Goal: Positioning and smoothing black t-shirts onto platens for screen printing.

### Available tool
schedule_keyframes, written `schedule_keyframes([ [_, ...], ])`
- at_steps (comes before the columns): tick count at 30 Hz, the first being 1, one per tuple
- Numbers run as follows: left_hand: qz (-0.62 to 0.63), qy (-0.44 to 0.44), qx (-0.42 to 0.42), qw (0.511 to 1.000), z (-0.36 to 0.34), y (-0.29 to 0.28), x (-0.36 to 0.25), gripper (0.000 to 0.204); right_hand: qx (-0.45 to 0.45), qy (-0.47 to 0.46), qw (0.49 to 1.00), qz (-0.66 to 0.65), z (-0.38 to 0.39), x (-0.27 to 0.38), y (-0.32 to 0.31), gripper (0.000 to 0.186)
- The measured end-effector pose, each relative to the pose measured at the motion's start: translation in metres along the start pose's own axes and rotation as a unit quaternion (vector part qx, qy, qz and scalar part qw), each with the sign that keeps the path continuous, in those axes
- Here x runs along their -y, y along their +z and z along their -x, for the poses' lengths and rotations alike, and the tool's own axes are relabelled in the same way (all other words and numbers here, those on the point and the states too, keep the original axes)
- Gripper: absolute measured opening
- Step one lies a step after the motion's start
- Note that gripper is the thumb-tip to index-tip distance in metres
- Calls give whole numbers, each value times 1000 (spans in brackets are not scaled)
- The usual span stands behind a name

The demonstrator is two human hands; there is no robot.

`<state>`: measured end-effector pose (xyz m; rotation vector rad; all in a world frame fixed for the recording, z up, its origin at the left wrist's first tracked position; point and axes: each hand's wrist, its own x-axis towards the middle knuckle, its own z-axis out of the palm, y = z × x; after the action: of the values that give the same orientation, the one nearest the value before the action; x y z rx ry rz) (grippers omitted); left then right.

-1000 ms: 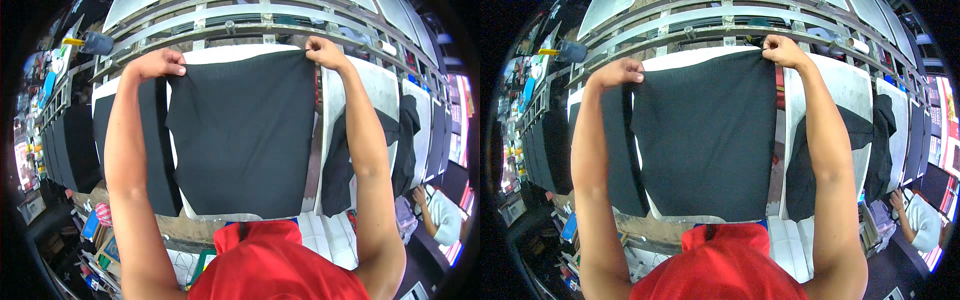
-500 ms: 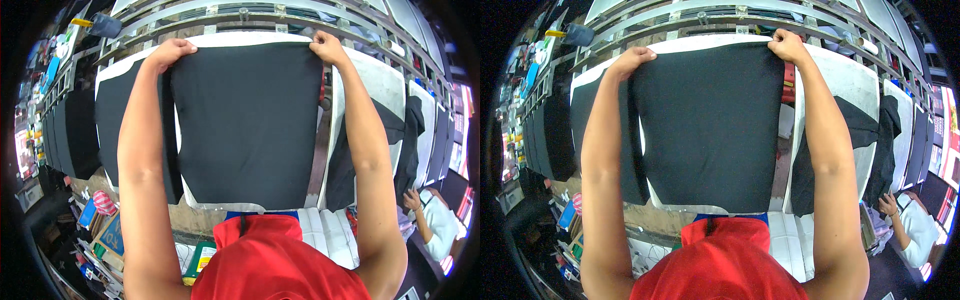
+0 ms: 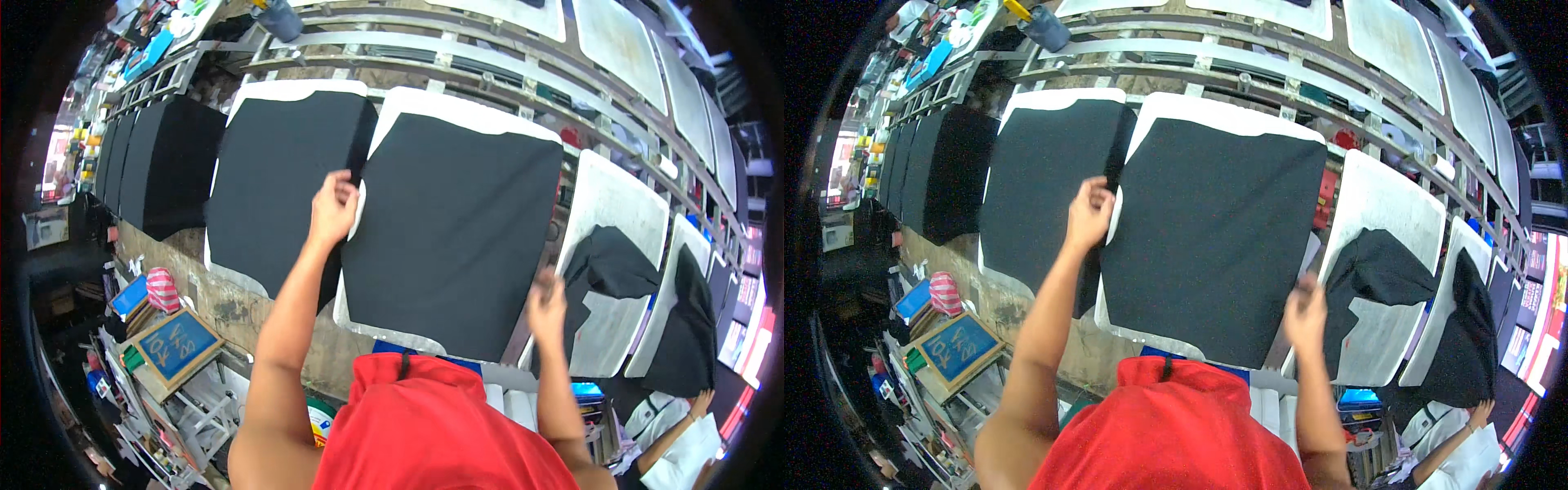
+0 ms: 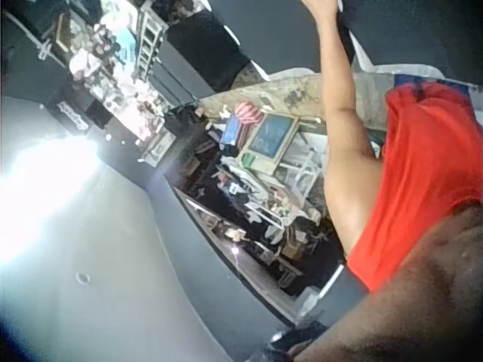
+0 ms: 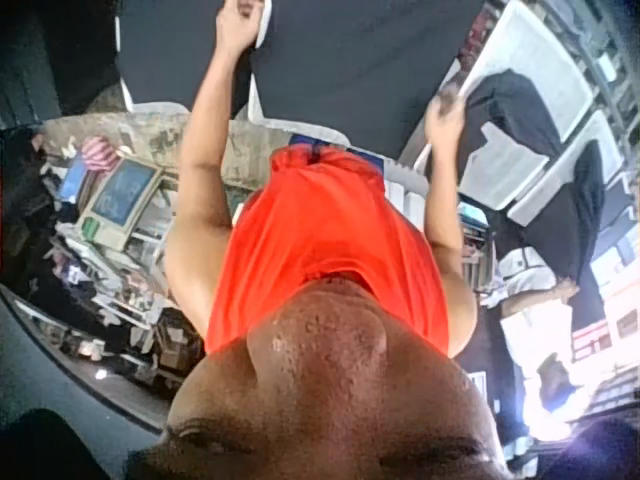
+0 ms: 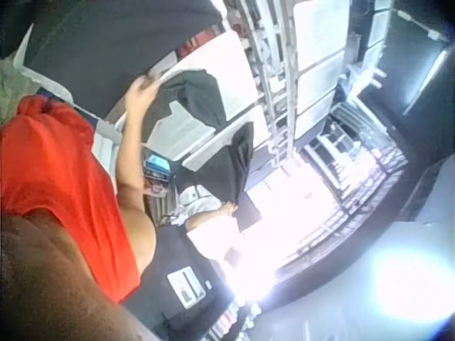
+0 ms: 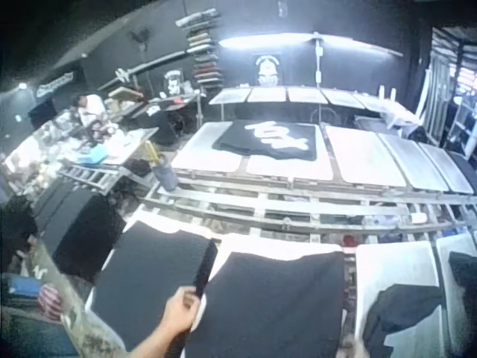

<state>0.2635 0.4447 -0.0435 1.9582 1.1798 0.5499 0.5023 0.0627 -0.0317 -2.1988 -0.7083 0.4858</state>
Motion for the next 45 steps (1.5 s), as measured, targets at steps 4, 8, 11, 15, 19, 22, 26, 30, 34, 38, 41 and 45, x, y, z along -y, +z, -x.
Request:
schedule_keyframes([
  [4, -21, 14, -16, 1000, -3, 0, 8, 21, 39, 135, 990, -3, 121, -13, 15, 57],
  [8, -69, 92, -37, 993, -74, 21, -3, 25, 61, 369, 913, -161, 165, -60, 30, 52],
  [11, -198, 113, -11, 974, -119, 40, -21, 38, 69, 533, 755, -375, 155, -49, 33, 49],
  [15, -221, 21, 70, 972, -148, 64, -50, 40, -21, 493, 660, -567, 157, -64, 53, 40],
  [19, -309, 37, 147, 939, -170, 65, -40, 30, -100, 448, 630, -627, 165, -82, 65, 31],
  [22, -240, 62, 133, 960, -173, 79, -44, 34, -153, 430, 625, -633, 172, -70, 61, 30],
  [26, 20, 25, 80, 996, -180, 63, -60, 31, -194, 420, 611, -642, 178, -74, 59, 32],
  [30, -131, -16, 85, 988, -189, 46, -12, 33, -183, 395, 597, -673, 179, -76, 67, 33],
  [34, 7, -115, 124, 986, -164, 64, -32, 44, -212, 408, 618, -637, 194, -93, 70, 32],
  [38, 5, -100, 185, 978, -164, 55, -29, 54, -252, 390, 615, -637, 192, -69, 71, 44],
  [41, 1, -78, 131, 988, -173, 56, -14, 47, -210, 389, 623, -646, 192, -65, 68, 52],
  [45, 76, -56, 123, 988, -173, 58, -11, 43, -240, 377, 633, -633, 187, -72, 70, 41],
])
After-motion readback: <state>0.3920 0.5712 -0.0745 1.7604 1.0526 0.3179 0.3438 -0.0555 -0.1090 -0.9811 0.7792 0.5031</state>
